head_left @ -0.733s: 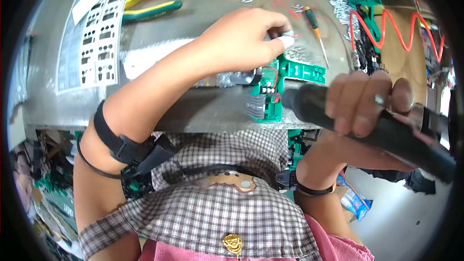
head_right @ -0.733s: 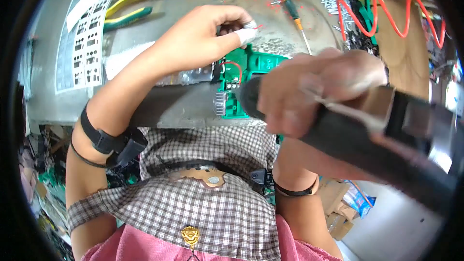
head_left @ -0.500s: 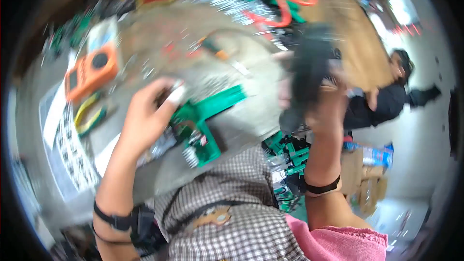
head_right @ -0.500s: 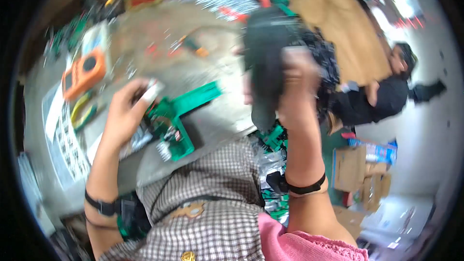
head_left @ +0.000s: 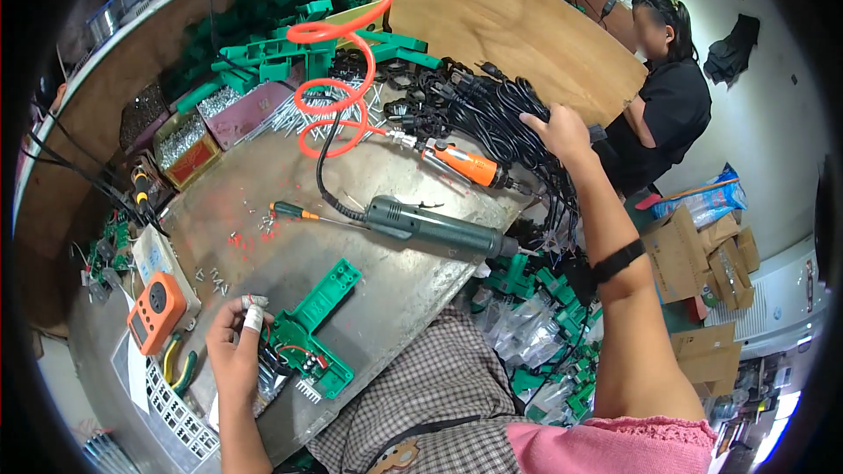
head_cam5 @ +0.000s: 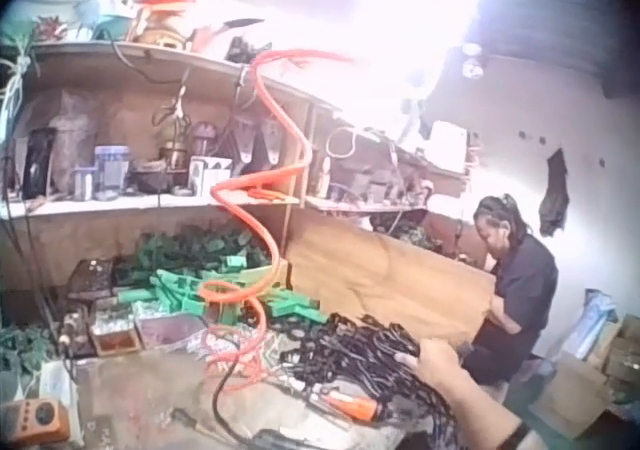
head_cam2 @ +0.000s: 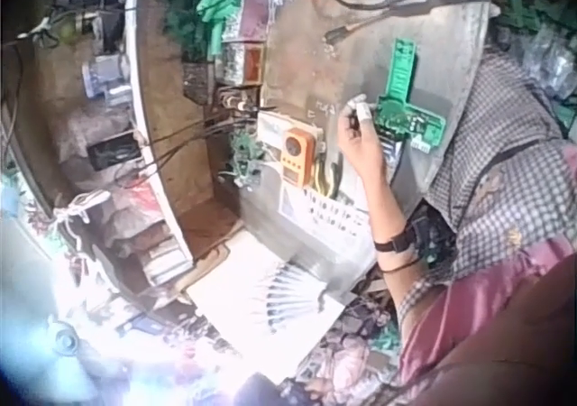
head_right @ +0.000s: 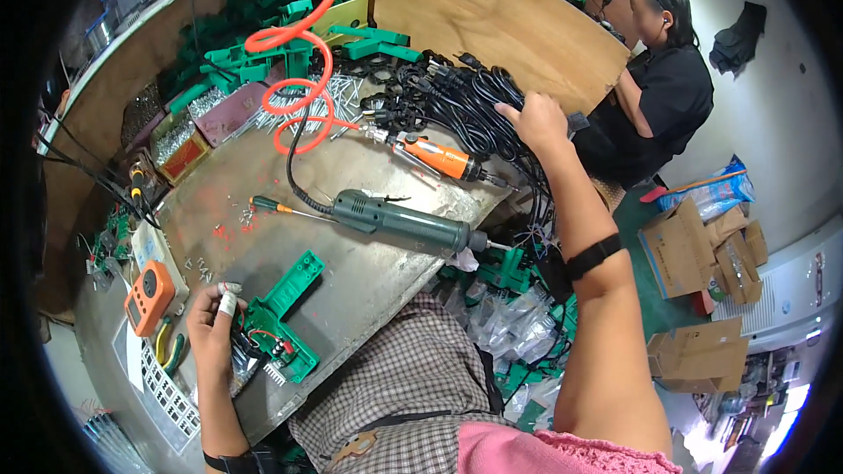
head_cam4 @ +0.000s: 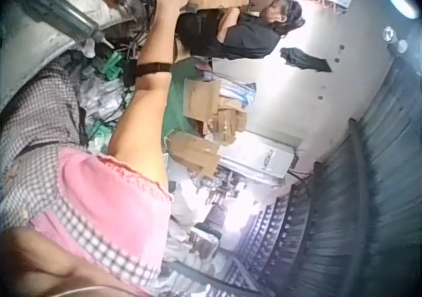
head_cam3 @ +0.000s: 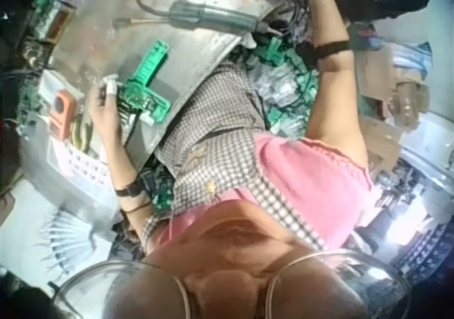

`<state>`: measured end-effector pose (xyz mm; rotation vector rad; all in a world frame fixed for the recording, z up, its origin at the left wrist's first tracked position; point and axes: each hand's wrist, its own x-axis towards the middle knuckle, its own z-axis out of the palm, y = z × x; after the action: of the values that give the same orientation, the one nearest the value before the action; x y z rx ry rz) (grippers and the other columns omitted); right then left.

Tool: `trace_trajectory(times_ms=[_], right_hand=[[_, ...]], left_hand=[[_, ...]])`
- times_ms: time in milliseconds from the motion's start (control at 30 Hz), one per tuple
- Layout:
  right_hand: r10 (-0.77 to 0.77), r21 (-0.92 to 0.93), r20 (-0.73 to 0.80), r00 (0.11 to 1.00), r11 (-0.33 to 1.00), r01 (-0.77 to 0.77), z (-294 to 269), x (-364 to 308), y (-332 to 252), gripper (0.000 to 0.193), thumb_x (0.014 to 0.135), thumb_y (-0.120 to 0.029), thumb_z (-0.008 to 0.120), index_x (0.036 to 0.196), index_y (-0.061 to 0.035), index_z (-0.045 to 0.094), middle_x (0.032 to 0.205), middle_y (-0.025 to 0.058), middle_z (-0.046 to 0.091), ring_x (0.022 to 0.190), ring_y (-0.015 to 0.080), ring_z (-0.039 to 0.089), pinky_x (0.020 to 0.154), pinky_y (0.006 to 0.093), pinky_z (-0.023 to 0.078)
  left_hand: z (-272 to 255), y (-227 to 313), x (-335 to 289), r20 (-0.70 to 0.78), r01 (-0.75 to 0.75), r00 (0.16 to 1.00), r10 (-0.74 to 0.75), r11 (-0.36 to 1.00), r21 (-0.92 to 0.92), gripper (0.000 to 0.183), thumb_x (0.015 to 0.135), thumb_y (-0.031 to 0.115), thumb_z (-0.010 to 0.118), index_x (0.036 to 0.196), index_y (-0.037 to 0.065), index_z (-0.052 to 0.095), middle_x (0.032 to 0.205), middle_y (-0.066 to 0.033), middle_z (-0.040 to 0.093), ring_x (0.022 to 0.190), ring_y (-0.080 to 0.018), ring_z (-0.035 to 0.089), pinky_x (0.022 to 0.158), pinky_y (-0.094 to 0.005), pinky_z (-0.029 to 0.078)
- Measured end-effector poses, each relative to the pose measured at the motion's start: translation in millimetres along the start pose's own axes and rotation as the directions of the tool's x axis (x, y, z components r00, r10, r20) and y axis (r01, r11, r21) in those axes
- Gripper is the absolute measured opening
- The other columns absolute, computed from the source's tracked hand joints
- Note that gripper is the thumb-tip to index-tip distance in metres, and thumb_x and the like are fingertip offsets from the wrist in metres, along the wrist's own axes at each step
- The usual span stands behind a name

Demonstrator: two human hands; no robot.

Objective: Assembling the internal components and outer housing of a handheld green electronic device using various tools.

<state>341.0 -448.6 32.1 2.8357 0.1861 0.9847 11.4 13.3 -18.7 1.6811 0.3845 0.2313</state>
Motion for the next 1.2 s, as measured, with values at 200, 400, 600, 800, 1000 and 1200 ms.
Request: trace_trajectory(times_ms=[200, 400, 600, 800, 1000, 1200], right_hand=[[0.214, 0.609, 0.043, 0.976, 0.769, -0.196, -71.0, -12.6, -20.7, 0.04, 0.094, -0.037, 0.069, 0.111, -0.0001, 0.067, 0.073, 0.014, 0.065, 0.073, 0.0271, 0.067, 0.067, 0.0383, 0.05], [-0.625, 0.568, 0.583, 0.52, -0.144, -0.81, -204.9, -56.6, -130.7, 0.039, 0.102, -0.034, 0.06, 0.12, 0.0005, 0.063, 0.073, 0.0014, 0.061, 0.058, 0.0124, 0.058, 0.053, 0.0279, 0.046], [-0.835, 0.254, 0.436, 0.336, -0.244, -0.936, -145.2, -73.4, -260.3, 0.043, 0.104, -0.037, 0.055, 0.129, -0.0023, 0.057, 0.114, 0.0093, 0.069, 0.104, 0.0207, 0.066, 0.077, 0.0363, 0.06], [-0.559, 0.638, 0.531, 0.637, -0.231, -0.735, -56.8, -54.8, -281.4, 0.052, 0.101, -0.05, 0.057, 0.127, -0.0054, 0.064, 0.11, 0.0051, 0.065, 0.108, 0.0147, 0.054, 0.095, 0.0312, 0.044], [-0.48, 0.896, 0.423, 0.768, 0.346, -0.276, 6.9, -2.9, -283.5, 0.057, 0.099, -0.05, 0.058, 0.12, 0.0019, 0.062, 0.093, 0.013, 0.069, 0.09, 0.0241, 0.064, 0.084, 0.0366, 0.05], [-0.591, 0.915, -0.234, 0.772, 0.136, 0.38, -109.7, -63.1, -280.9, 0.044, 0.088, -0.009, 0.067, 0.131, -0.0054, 0.061, 0.11, 0.0202, 0.066, 0.104, 0.0368, 0.065, 0.091, 0.041, 0.051]], left_hand=[[-6.2, 16.0, -25.8, -0.226, -0.169, 0.939, 0.26, 0.919, 0.355, 0.047, 0.099, 0.016, 0.057, 0.143, 0.003, 0.047, 0.122, -0.0087, 0.059, 0.11, -0.0161, 0.055, 0.099, -0.0313, 0.039], [73.9, 80.4, -56.4, 0.572, -0.309, 0.766, 0.293, 0.948, -0.071, 0.102, 0.076, 0.035, 0.089, 0.152, -0.002, 0.03, 0.146, -0.0215, 0.044, 0.135, -0.03, 0.045, 0.114, -0.0434, 0.036], [105.8, 81.1, -91.1, 0.645, 0.655, 0.68, -0.348, 0.683, -0.323, 0.06, 0.103, 0.017, 0.057, 0.154, 0.009, 0.026, 0.092, -0.005, 0.064, 0.057, -0.0099, 0.055, 0.047, -0.0236, 0.042], [57.0, 58.6, -102.7, 0.322, 0.081, 0.946, -0.042, 0.991, -0.11, 0.054, 0.102, 0.002, 0.05, 0.154, 0.004, 0.031, 0.108, -0.0054, 0.059, 0.092, -0.009, 0.054, 0.08, -0.0238, 0.045], [50.1, 73.0, -49.0, 0.332, 0.036, 0.942, 0.059, 0.962, -0.272, 0.046, 0.101, 0.013, 0.057, 0.144, 0.001, 0.047, 0.121, -0.01, 0.061, 0.1, -0.0144, 0.059, 0.083, -0.0302, 0.051], [2.0, 47.9, -22.3, 0.381, 0.15, 0.92, 0.091, 0.816, -0.558, 0.094, 0.097, 0.07, 0.019, 0.155, -0.004, 0.027, 0.149, -0.0279, 0.042, 0.127, -0.0363, 0.052, 0.098, -0.0453, 0.048]])
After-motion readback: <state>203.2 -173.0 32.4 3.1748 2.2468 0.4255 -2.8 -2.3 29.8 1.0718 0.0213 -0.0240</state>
